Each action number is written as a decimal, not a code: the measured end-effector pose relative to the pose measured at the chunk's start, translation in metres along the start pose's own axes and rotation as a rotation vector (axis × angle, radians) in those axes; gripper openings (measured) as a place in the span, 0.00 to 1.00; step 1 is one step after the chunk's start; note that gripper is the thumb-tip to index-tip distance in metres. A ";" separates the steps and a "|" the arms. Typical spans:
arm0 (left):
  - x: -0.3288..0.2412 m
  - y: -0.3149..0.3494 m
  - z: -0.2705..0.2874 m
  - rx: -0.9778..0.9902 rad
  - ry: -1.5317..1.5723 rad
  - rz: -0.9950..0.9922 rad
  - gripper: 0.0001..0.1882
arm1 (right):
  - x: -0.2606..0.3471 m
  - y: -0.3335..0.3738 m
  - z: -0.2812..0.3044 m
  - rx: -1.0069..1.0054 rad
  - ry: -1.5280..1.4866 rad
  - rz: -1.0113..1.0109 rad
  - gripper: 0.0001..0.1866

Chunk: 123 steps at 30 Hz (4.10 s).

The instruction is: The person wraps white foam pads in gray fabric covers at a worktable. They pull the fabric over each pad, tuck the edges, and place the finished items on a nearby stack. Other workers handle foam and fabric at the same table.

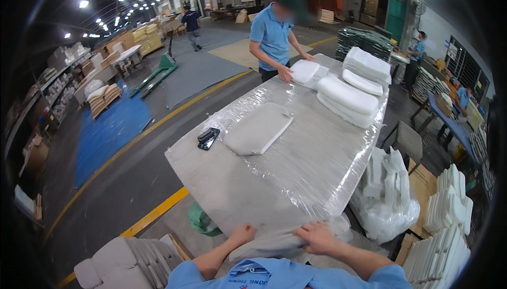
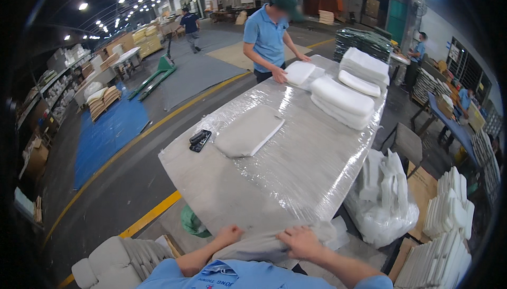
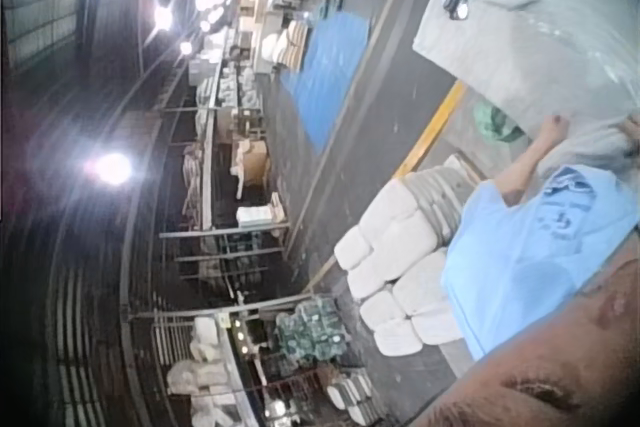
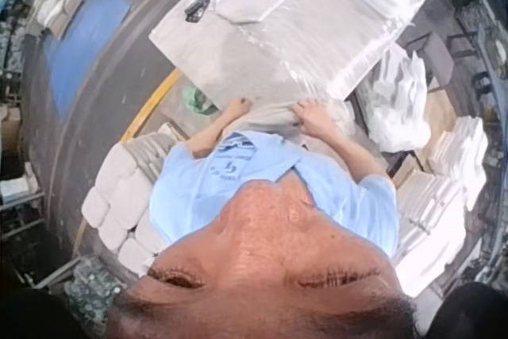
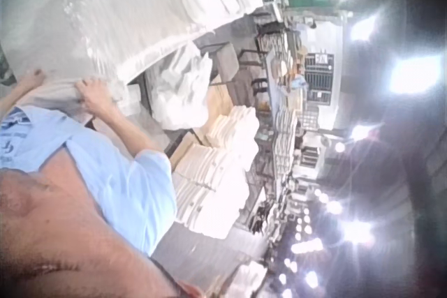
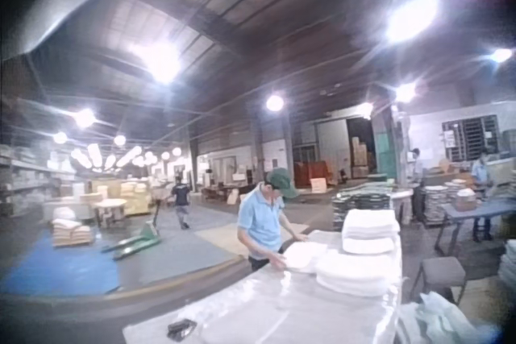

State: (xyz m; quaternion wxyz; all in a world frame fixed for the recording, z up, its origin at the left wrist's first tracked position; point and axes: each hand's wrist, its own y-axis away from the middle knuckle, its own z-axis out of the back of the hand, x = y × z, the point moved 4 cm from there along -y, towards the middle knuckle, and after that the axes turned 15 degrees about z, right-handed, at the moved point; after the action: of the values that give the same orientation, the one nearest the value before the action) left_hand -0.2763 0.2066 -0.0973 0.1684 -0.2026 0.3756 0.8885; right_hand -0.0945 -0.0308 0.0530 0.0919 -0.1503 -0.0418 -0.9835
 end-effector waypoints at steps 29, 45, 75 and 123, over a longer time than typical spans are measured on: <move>-0.125 0.017 -0.023 0.955 -0.032 -0.113 0.30 | 0.082 0.040 -0.065 -0.286 -1.191 -0.348 0.47; -0.112 -0.002 -0.121 0.804 -0.203 -0.045 0.21 | -0.072 0.169 -0.077 -0.541 -1.007 -0.844 0.13; -0.143 0.078 -0.110 -0.096 0.042 -0.883 0.09 | -0.103 0.079 -0.053 -0.015 -0.855 -0.667 0.13; -0.196 0.000 -0.182 0.674 0.063 -0.276 0.13 | -0.025 0.094 -0.201 -2.178 -1.814 -1.176 0.09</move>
State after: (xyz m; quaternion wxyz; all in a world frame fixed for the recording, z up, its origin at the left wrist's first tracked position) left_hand -0.0654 0.0436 -0.1178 0.3326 -0.2117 0.6216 0.6769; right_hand -0.1107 -0.1410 -0.1407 -0.5046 -0.6355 0.5842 -0.0120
